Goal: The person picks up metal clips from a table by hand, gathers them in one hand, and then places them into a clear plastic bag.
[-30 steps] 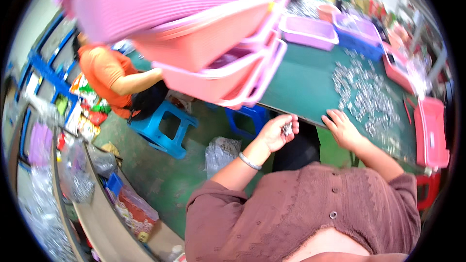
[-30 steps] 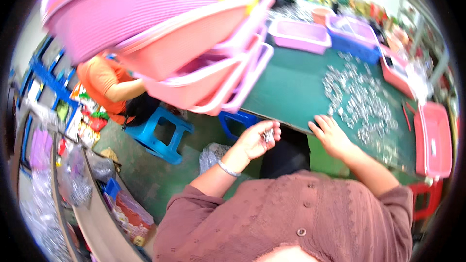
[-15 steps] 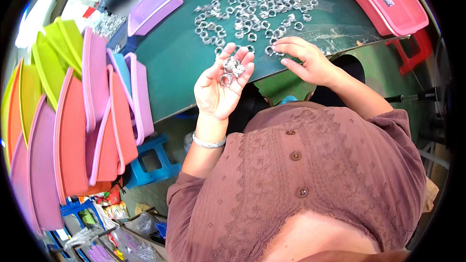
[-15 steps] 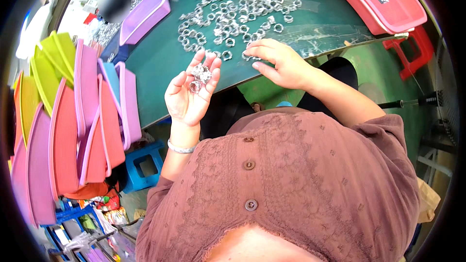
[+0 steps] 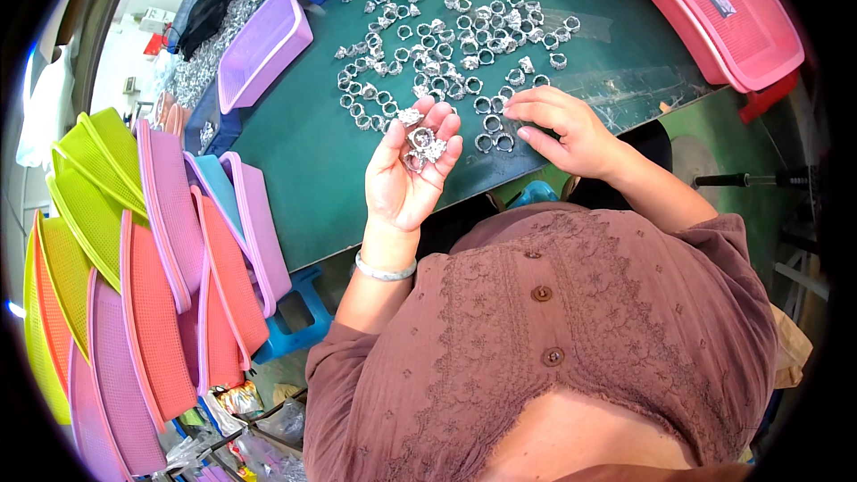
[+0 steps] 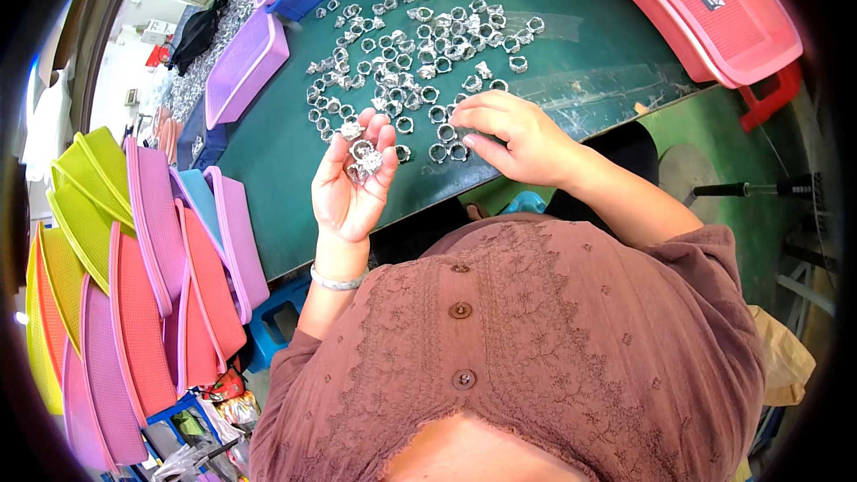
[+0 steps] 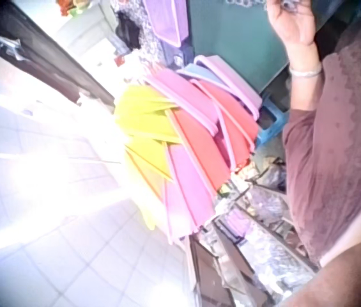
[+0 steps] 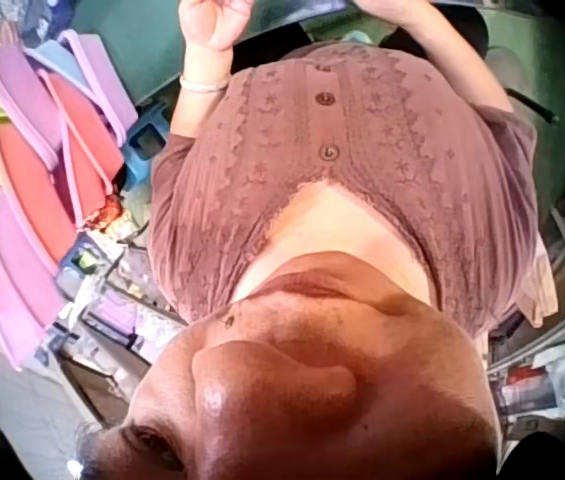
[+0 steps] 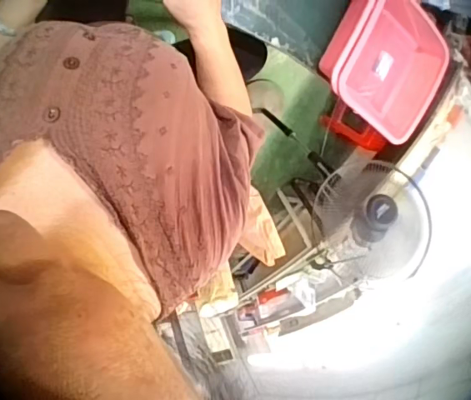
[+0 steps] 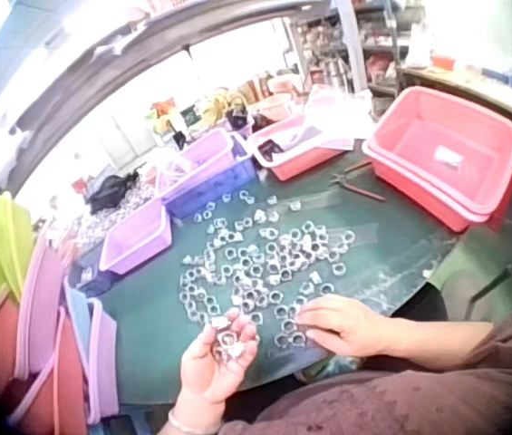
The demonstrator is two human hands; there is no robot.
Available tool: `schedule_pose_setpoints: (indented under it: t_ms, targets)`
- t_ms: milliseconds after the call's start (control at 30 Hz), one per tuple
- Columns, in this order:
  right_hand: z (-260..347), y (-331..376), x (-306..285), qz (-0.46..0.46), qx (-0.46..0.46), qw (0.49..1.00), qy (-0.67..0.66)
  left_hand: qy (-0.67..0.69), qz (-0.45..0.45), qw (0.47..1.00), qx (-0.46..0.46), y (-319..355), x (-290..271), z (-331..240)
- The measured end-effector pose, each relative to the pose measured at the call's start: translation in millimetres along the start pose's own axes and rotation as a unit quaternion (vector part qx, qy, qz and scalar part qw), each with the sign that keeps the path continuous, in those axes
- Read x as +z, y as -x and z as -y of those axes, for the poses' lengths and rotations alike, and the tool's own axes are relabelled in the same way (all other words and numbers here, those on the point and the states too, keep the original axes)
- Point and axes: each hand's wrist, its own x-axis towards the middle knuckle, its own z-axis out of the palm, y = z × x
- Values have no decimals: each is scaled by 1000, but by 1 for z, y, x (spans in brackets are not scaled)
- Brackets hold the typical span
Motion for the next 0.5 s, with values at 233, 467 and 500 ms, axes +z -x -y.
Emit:
schedule_pose_setpoints:
  t_ms: [233, 467, 500]
  targets:
    - [-5, -16, 1, 2, -9, 1000, -7, 38, 17, 999, -24, -9, -6, -8]
    - [-7, -25, 3, 10, 8, 1000, -5, 30, 11, 999, -40, -14, -10, -12]
    - [-8, -26, 4, 11, 9, 1000, -3, 29, 12, 999, -42, -14, -11, -13]
